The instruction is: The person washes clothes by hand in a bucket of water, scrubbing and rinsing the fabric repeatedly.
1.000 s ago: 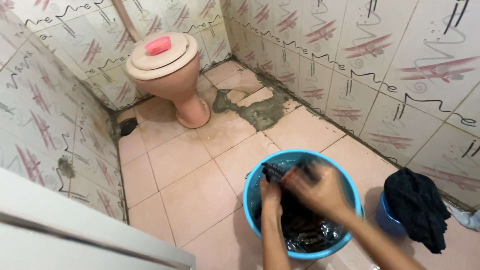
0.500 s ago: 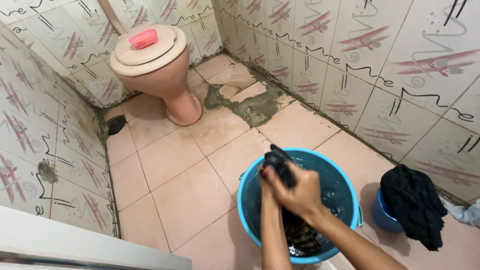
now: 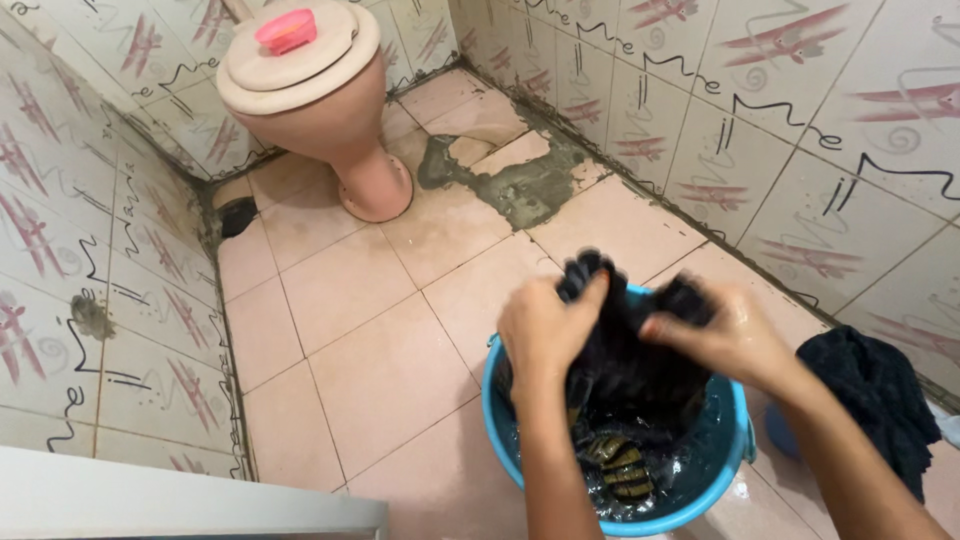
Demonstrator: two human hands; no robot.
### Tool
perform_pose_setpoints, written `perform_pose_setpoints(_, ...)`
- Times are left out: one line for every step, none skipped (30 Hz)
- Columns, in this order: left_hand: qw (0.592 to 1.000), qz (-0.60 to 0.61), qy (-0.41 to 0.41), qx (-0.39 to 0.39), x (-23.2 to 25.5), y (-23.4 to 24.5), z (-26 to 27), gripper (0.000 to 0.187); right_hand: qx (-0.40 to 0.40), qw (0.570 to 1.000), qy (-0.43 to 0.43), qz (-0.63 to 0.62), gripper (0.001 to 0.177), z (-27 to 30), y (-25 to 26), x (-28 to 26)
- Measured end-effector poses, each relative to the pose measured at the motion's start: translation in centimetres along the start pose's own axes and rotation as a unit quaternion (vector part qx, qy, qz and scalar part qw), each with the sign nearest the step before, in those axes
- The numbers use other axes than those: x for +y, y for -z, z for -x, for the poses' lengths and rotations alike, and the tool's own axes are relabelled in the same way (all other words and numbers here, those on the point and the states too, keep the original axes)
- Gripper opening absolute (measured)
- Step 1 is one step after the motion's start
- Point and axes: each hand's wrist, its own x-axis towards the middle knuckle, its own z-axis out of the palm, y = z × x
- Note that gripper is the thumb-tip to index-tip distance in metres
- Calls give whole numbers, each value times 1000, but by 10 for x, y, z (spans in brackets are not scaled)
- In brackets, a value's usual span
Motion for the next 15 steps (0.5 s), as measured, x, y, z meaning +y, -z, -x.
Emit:
perform_pose_setpoints(999, -38, 10, -33, -20, -22, -5, 40, -83, 992, -57, 72, 51, -8, -12, 16)
perform_pose_setpoints(995, -75, 21, -67, -43, -49, -7, 42, -112, 986, -37, 120, 60, -10, -28, 36)
perform_pose_setpoints(984, -134, 41, -109, -67, -79, -10, 38, -138, 976, -18, 169, 71, -11, -46, 56)
perform_pose_setpoints(968, -193, 61, -151, -93, -108, -10, 33, -175, 959, -40, 219, 72, -16, -64, 77)
perform_pose_setpoints(961, -218, 63, -160, -119, -137, -6, 27, -211, 937, -64, 270, 74, -21, -80, 98)
perform_pose_setpoints(953, -243, 64, -170, -144, -160, 2, 23, -253, 912, -70, 316, 67, -21, -102, 116)
perform_pose_setpoints(943, -245, 109, -195, -165, -178, 15, 32, -294, 882, -75, 361, 61, -22, -121, 132)
perform_pose_setpoints(931, -247, 155, -218, -180, -192, 20, 42, -303, 877, -83, 363, 63, -23, -131, 148)
perform_pose_setpoints(921, -251, 172, -241, -191, -200, 21, 44, -313, 873, -89, 364, 66, -23, -143, 162)
perform_pose_setpoints(911, -255, 190, -264, -195, -202, 28, 46, -323, 869, -94, 364, 69, -23, -152, 174)
perform_pose_setpoints(899, -259, 204, -287, -199, -204, 30, 48, -328, 862, -99, 373, 60, -21, -157, 185)
perform_pose_setpoints(908, -272, 188, -256, -202, -206, 29, 44, -333, 856, -103, 382, 51, -20, -161, 194)
perform_pose_setpoints(916, -285, 172, -225, -206, -206, 29, 41, -337, 850, -106, 391, 43, -20, -164, 200)
perform_pose_setpoints(922, -297, 155, -193, -207, -205, 29, 38, -312, 872, -36, 376, 49, -24, -160, 205)
perform_pose_setpoints(938, -248, 172, -173, -206, -200, 32, 33, -289, 888, 35, 356, 56, -27, -154, 205)
